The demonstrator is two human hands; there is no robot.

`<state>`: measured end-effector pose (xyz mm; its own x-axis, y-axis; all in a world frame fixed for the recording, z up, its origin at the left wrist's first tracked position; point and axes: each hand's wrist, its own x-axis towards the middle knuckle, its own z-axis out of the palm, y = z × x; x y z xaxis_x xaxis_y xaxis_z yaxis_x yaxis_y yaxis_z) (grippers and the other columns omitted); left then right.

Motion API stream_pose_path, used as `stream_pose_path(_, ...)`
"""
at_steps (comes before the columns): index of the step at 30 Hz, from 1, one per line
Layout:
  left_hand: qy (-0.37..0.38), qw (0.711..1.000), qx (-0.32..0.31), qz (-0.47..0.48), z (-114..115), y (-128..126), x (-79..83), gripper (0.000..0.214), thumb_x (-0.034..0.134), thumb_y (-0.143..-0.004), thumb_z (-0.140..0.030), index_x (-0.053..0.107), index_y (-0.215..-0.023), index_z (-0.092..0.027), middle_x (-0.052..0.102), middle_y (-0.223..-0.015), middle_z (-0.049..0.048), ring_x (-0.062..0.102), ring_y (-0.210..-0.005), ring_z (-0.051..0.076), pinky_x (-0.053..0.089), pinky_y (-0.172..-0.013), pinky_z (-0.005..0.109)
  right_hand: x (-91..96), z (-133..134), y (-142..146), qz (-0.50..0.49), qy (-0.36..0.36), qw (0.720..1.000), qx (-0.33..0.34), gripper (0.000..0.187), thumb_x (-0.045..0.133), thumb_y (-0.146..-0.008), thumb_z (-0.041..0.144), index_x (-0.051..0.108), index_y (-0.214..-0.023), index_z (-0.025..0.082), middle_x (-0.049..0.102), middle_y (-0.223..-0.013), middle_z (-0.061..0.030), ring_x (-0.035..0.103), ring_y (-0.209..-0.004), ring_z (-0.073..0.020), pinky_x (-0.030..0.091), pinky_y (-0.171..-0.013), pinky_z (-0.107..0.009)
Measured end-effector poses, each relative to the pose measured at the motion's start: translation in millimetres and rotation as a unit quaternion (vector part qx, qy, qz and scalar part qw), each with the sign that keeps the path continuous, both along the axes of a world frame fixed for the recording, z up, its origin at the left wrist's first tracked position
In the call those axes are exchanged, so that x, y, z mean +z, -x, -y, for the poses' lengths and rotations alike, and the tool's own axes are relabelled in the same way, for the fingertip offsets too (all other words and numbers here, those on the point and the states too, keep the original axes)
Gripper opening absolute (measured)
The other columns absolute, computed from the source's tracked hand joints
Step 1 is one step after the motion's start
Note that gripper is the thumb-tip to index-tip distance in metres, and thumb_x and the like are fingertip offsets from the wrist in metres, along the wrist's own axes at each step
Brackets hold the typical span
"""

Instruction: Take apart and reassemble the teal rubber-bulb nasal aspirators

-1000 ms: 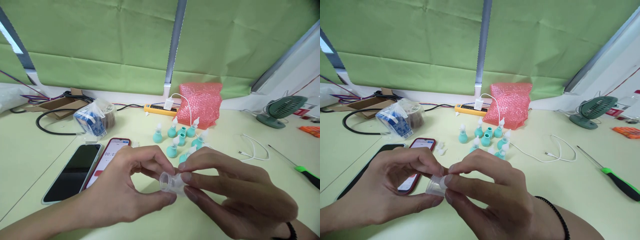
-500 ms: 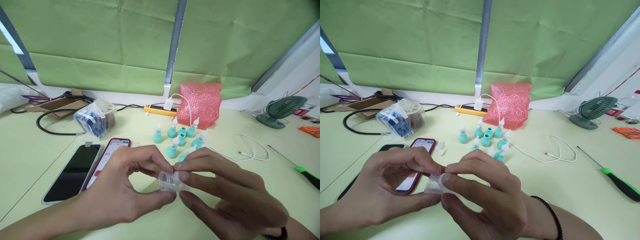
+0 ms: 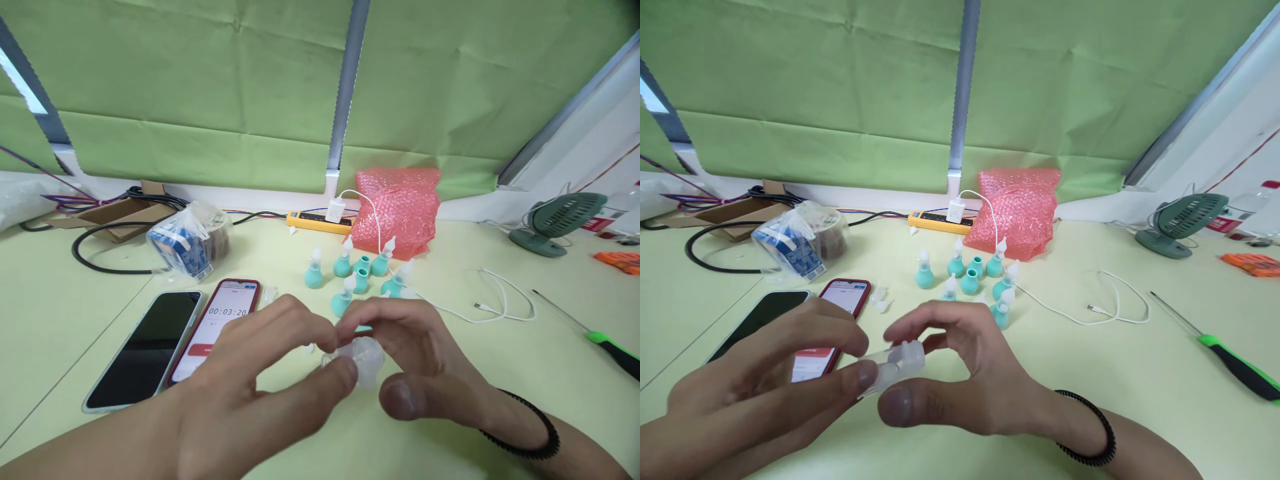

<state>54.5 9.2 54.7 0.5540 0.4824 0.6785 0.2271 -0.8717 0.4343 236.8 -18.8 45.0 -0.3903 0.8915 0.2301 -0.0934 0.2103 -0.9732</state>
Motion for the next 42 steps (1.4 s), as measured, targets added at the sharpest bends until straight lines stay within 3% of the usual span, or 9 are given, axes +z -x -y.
stream_pose_path(2, 0.032, 0.999, -0.031, -0.031, 0, -1, 0.8, 0.010, 0.050, -0.076, -0.010, 0.053, -0.077, -0.019, 0.055, -0.063, -0.0040, 0.049, -0.051, 0.006, 0.045, -0.049, 0.016, -1.4, -3, 0, 0.003, 0.031, 0.999, 0.021, 0.021, 0.068, -0.063, 0.025, 0.061, -0.080, 0.016, 0.055, -0.076, -0.0030, 0.051, -0.068, -0.0135, 0.041, -0.062, -0.028)
stream_pose_path(7, 0.007, 0.998, -0.048, -0.027, -1, -3, 0.3, 0.021, 0.047, -0.076, -0.002, 0.051, -0.087, -0.020, 0.060, -0.074, -0.0043, 0.052, -0.061, 0.006, 0.046, -0.063, 0.017, -2.0, -7, 1, 0.019, 0.032, 0.999, 0.009, 0.014, 0.067, -0.063, 0.017, 0.062, -0.075, 0.015, 0.054, -0.070, -0.0011, 0.048, -0.063, -0.0109, 0.038, -0.057, -0.024)
stream_pose_path(14, 0.014, 0.994, -0.091, -0.064, 1, 0, 3.6, 0.025, 0.044, -0.077, 0.001, 0.051, -0.088, -0.019, 0.057, -0.078, -0.0032, 0.051, -0.063, 0.005, 0.045, -0.060, 0.013, -3.5, -11, 0, -0.018, 0.057, 0.998, 0.034, 0.012, 0.068, -0.059, 0.013, 0.061, -0.069, 0.015, 0.054, -0.069, -0.0007, 0.048, -0.059, -0.0095, 0.036, -0.050, -0.022)
stream_pose_path(19, -0.036, 0.995, -0.076, -0.058, 0, 2, -2.5, 0.026, 0.048, -0.074, 0.004, 0.053, -0.089, -0.016, 0.058, -0.084, 0.0015, 0.053, -0.070, 0.009, 0.046, -0.062, 0.019, -7.7, -8, 2, -0.022, 0.036, 0.999, 0.003, 0.011, 0.068, -0.061, 0.017, 0.062, -0.070, 0.015, 0.053, -0.067, -0.0002, 0.047, -0.057, -0.0086, 0.036, -0.047, -0.021)
stream_pose_path(23, -0.075, 0.991, -0.100, -0.042, -4, 0, -3.3, 0.022, 0.054, -0.070, 0.004, 0.054, -0.084, -0.013, 0.059, -0.078, 0.0034, 0.053, -0.066, 0.010, 0.049, -0.065, 0.023, -9.2, -7, 3, -0.035, 0.027, 0.999, -0.002, 0.015, 0.065, -0.067, 0.028, 0.063, -0.073, 0.014, 0.054, -0.069, -0.0028, 0.051, -0.059, -0.0111, 0.042, -0.050, -0.024)
stream_pose_path(28, -0.077, 0.994, -0.081, -0.015, -9, -4, -3.5, 0.020, 0.058, -0.068, 0.000, 0.055, -0.082, -0.014, 0.059, -0.073, 0.0028, 0.055, -0.063, 0.011, 0.048, -0.079, 0.031, -8.0, -8, 3, -0.059, 0.056, 0.996, 0.025, 0.018, 0.063, -0.069, 0.029, 0.065, -0.080, 0.016, 0.054, -0.073, -0.0029, 0.053, -0.061, -0.0116, 0.048, -0.053, -0.026)
stream_pose_path(33, -0.071, 0.993, -0.087, -0.021, -10, -4, -6.5, 0.038, 0.056, -0.069, 0.003, 0.050, -0.101, -0.015, 0.060, -0.079, 0.0024, 0.055, -0.070, 0.011, 0.048, -0.068, 0.024, -6.5, -11, 5, -0.070, 0.097, 0.993, 0.023, 0.011, 0.063, -0.069, 0.022, 0.067, -0.075, 0.015, 0.055, -0.068, -0.0019, 0.053, -0.059, -0.0096, 0.049, -0.049, -0.021)
stream_pose_path(36, -0.100, 0.994, -0.044, -0.024, -10, -2, -9.4, 0.038, 0.058, -0.070, -0.001, 0.051, -0.105, -0.014, 0.058, -0.084, 0.0043, 0.055, -0.075, 0.012, 0.047, -0.063, 0.021, -5.6, -14, 2, -0.045, 0.087, 0.995, 0.014, 0.010, 0.061, -0.071, 0.023, 0.068, -0.074, 0.015, 0.057, -0.067, -0.0022, 0.053, -0.059, -0.0090, 0.048, -0.048, -0.019)
stream_pose_path(42, -0.157, 0.988, 0.002, -0.008, -15, -2, -12.8, 0.029, 0.064, -0.069, -0.009, 0.054, -0.096, -0.012, 0.060, -0.082, 0.0026, 0.057, -0.072, 0.010, 0.048, -0.070, 0.017, 5.3, -16, -13, 0.029, 0.032, 0.999, -0.006, 0.020, 0.052, -0.079, 0.031, 0.067, -0.082, 0.019, 0.061, -0.075, -0.0035, 0.055, -0.063, -0.0106, 0.050, -0.049, -0.021)
